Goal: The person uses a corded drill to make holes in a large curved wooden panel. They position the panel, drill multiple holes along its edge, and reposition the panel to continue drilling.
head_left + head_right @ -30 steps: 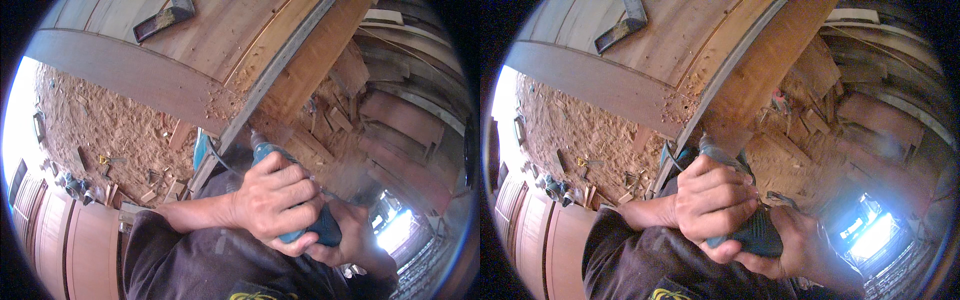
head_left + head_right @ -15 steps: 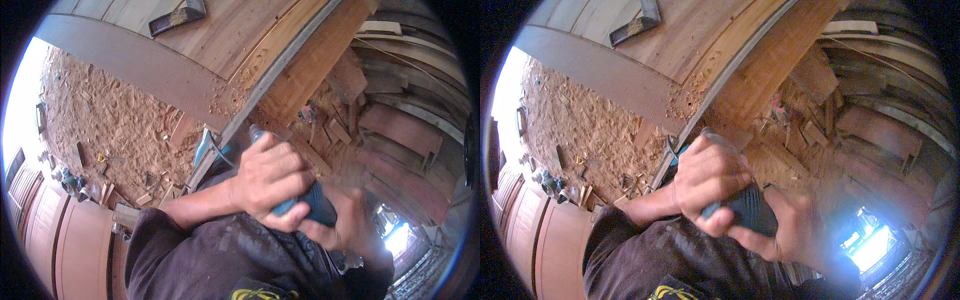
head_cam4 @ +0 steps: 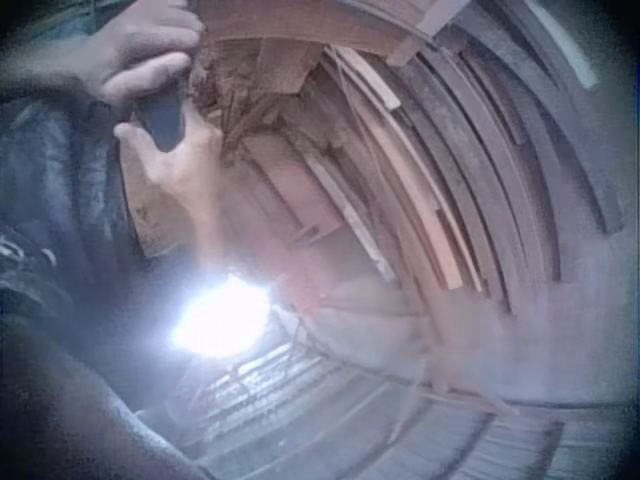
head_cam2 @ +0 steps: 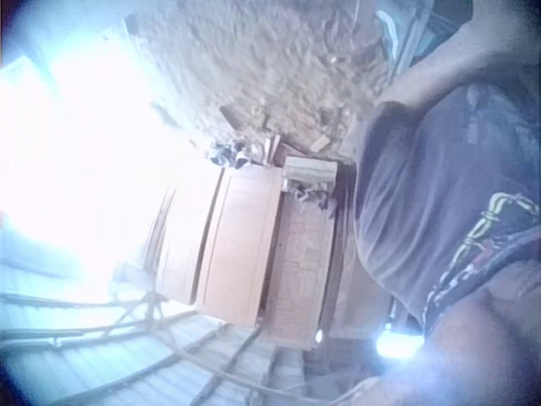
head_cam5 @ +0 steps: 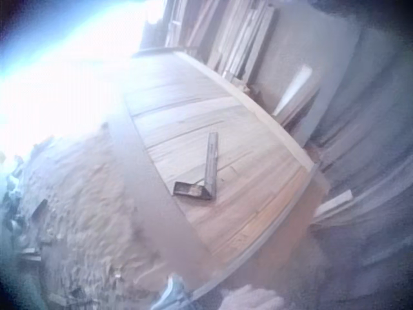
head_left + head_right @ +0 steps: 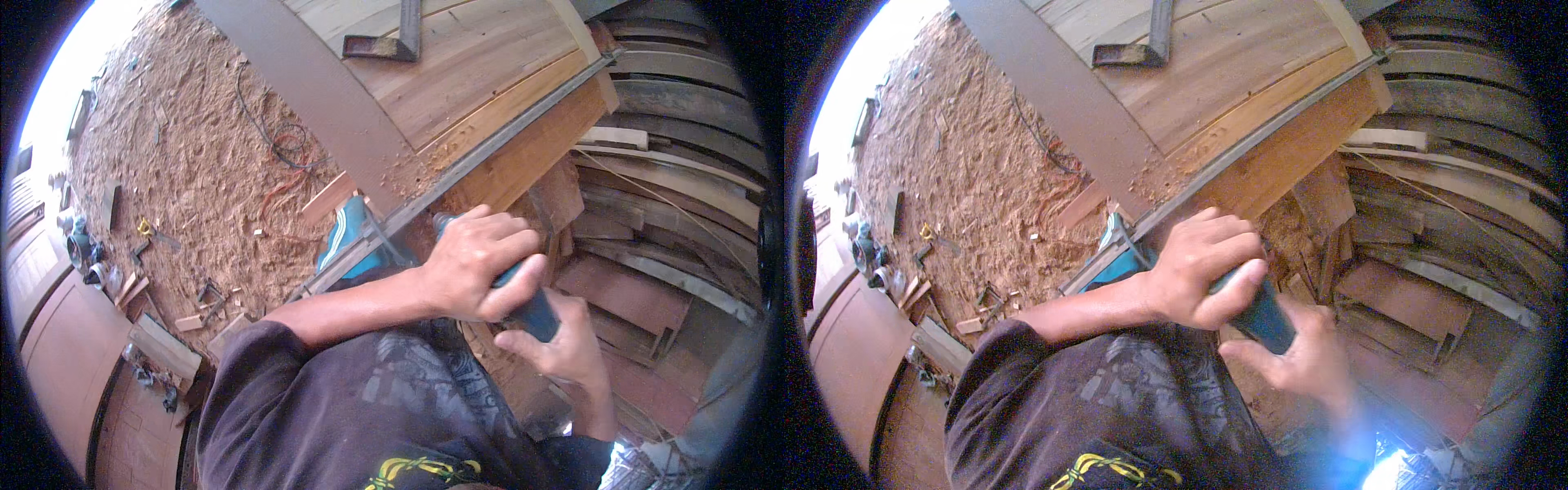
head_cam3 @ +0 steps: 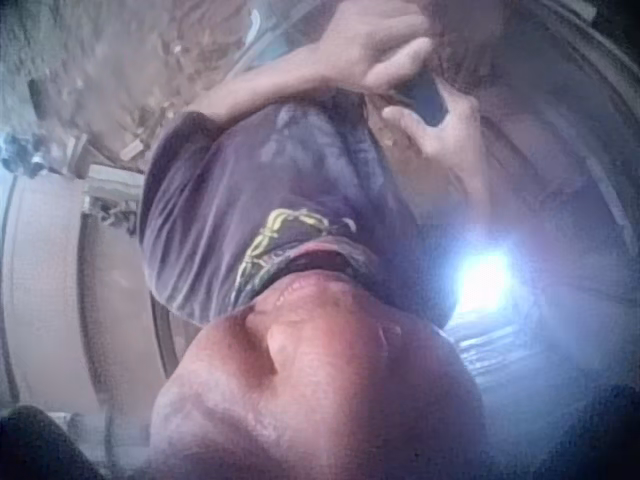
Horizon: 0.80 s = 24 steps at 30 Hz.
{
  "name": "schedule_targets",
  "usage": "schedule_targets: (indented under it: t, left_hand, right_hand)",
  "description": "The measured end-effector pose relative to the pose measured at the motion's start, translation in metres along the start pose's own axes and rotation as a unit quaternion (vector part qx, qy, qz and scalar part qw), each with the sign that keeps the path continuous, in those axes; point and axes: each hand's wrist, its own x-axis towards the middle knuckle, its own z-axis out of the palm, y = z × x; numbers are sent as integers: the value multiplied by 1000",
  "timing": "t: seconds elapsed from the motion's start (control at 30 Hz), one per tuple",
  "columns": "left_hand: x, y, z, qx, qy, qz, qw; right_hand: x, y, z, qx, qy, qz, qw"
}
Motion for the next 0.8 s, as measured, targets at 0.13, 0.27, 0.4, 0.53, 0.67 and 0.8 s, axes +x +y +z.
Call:
schedule_targets:
  t: [0.13, 0.27, 0.4, 0.53, 0.67, 0.8]
  left_hand:
    - [10, 22, 1, -4, -2, 22, 1000]
    - [12, 31, -14, -12, -3, 37, 999]
    - [-34, 8, -33, 31, -120, -68, 990]
    - [-84, -1, -62, 82, -372, -180, 907]
    - [-115, -2, -122, 14, -390, -279, 878]
    - [-125, 0, -191, 119, -411, -374, 823]
  right_hand:
    - [-23, -31, -25, -40, -8, 42, 998]
    - [-66, -45, -48, 31, 71, 84, 993]
    - [-101, -6, -59, 151, 133, 56, 978]
    - [-119, 52, -54, 238, 188, -38, 952]
    - [-119, 97, -35, 397, 216, -95, 887]
    - [-101, 135, -23, 534, 218, -121, 808]
